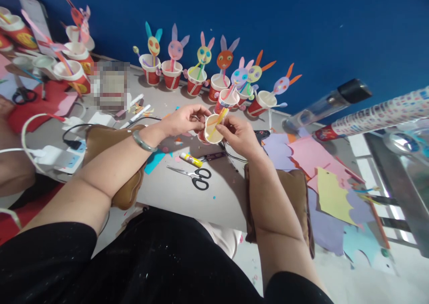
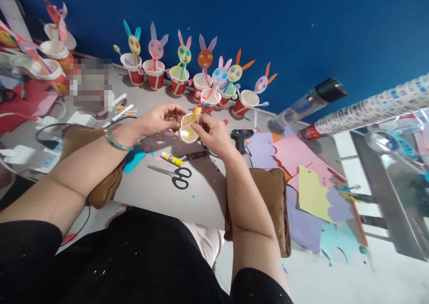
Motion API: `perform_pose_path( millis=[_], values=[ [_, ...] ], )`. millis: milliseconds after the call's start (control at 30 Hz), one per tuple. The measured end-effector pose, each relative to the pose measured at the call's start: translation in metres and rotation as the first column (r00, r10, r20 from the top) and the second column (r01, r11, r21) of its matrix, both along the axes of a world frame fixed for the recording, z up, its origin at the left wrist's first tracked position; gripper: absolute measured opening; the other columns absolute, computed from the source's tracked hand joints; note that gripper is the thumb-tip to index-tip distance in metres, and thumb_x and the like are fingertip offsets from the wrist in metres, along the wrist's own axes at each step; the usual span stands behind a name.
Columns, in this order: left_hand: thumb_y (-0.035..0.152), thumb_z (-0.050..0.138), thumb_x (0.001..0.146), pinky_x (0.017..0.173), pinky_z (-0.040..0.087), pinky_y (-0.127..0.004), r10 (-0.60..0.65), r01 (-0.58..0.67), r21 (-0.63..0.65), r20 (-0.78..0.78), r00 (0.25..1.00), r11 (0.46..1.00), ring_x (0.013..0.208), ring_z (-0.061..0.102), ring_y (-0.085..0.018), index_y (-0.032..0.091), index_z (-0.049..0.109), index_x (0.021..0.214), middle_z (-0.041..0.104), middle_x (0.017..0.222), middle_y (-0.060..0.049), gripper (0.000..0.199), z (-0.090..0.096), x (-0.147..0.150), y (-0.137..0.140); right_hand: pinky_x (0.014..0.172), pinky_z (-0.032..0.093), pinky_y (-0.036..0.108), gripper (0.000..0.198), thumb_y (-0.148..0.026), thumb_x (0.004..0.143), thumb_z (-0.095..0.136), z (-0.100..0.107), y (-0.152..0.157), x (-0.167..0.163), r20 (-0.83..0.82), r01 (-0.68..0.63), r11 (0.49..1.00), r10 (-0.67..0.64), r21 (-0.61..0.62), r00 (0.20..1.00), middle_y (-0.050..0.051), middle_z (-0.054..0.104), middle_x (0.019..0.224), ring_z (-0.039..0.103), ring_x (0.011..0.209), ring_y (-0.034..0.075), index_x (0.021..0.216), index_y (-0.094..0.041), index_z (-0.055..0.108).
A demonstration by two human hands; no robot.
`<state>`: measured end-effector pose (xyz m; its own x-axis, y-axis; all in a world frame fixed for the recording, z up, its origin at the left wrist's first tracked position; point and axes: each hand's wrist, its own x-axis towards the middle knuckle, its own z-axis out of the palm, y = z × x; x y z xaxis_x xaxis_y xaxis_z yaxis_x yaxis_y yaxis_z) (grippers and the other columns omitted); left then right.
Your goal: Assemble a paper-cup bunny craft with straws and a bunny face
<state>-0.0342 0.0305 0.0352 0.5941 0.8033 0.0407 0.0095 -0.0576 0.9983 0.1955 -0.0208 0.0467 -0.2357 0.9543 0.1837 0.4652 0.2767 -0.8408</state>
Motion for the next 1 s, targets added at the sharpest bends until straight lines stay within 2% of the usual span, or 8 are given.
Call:
perform_pose_path(
  millis=[167, 367, 533, 700, 867, 1000],
  values=[
    [0.019, 0.084, 0.081, 0.076, 0.057, -0.027, 0.068, -0.069, 0.018, 0.023, 0.997, 0.997, 0.076, 0.066, -0.012, 0.016, 0.069, 0.106, 0.069, 0.085, 0.000, 0.030, 0.004, 0.000, 0.000, 0.058, 0.044, 0.030, 0.048, -0.070, 0.089, 0.071, 0.010, 0.002, 0.007, -0.141, -0.146, 0.977, 0.124, -0.157, 0.982, -0.002, 0.060, 0.066, 0.055, 0.061, 0.014, 0.084, -0.023, 0.064],
    [0.014, 0.080, 0.082, 0.070, 0.052, -0.026, 0.078, -0.075, -0.054, 0.059, 0.995, 0.996, 0.067, 0.060, -0.010, 0.018, 0.072, 0.102, 0.065, 0.080, 0.001, 0.021, 0.014, -0.002, -0.006, 0.059, 0.048, 0.027, 0.052, -0.058, 0.073, 0.092, 0.016, -0.001, 0.018, -0.287, -0.289, 0.918, 0.210, -0.272, 0.935, 0.000, 0.067, 0.083, 0.058, 0.067, 0.012, 0.102, -0.020, 0.071],
    [0.006, 0.074, 0.077, 0.064, 0.048, -0.025, 0.101, -0.089, -0.119, 0.100, 0.990, 0.989, 0.062, 0.055, -0.009, 0.018, 0.073, 0.097, 0.061, 0.076, 0.003, 0.024, 0.012, -0.001, -0.004, 0.061, 0.050, 0.028, 0.053, -0.055, 0.073, 0.094, 0.016, -0.001, 0.022, -0.339, -0.325, 0.907, 0.227, -0.269, 0.913, -0.001, 0.066, 0.081, 0.057, 0.067, 0.011, 0.108, -0.020, 0.072],
    [0.005, 0.064, 0.073, 0.066, 0.050, -0.024, 0.101, -0.076, -0.184, 0.128, 0.987, 0.980, 0.068, 0.060, -0.009, 0.017, 0.071, 0.095, 0.066, 0.081, 0.001, 0.027, 0.012, 0.002, -0.003, 0.060, 0.051, 0.028, 0.051, -0.047, 0.074, 0.094, 0.018, -0.002, 0.023, -0.361, -0.362, 0.888, 0.250, -0.285, 0.898, -0.001, 0.068, 0.083, 0.058, 0.067, 0.011, 0.112, -0.021, 0.072],
    [0.005, 0.064, 0.074, 0.071, 0.052, -0.027, 0.096, -0.082, -0.146, 0.091, 0.991, 0.986, 0.071, 0.063, -0.010, 0.017, 0.071, 0.099, 0.068, 0.086, 0.000, 0.029, 0.012, 0.002, -0.005, 0.059, 0.050, 0.027, 0.041, -0.035, 0.076, 0.089, 0.015, 0.000, 0.023, -0.335, -0.329, 0.901, 0.229, -0.283, 0.914, 0.000, 0.069, 0.082, 0.058, 0.067, 0.012, 0.111, -0.021, 0.073],
    [0.005, 0.068, 0.074, 0.074, 0.053, -0.028, 0.060, -0.051, -0.109, 0.076, 0.995, 0.993, 0.070, 0.062, -0.011, 0.017, 0.071, 0.098, 0.066, 0.082, 0.001, 0.027, 0.013, 0.002, -0.007, 0.059, 0.049, 0.027, 0.030, -0.031, 0.076, 0.083, 0.015, 0.000, 0.019, -0.288, -0.349, 0.899, 0.271, -0.263, 0.918, 0.002, 0.071, 0.088, 0.056, 0.065, 0.011, 0.102, -0.020, 0.074]
  ],
)
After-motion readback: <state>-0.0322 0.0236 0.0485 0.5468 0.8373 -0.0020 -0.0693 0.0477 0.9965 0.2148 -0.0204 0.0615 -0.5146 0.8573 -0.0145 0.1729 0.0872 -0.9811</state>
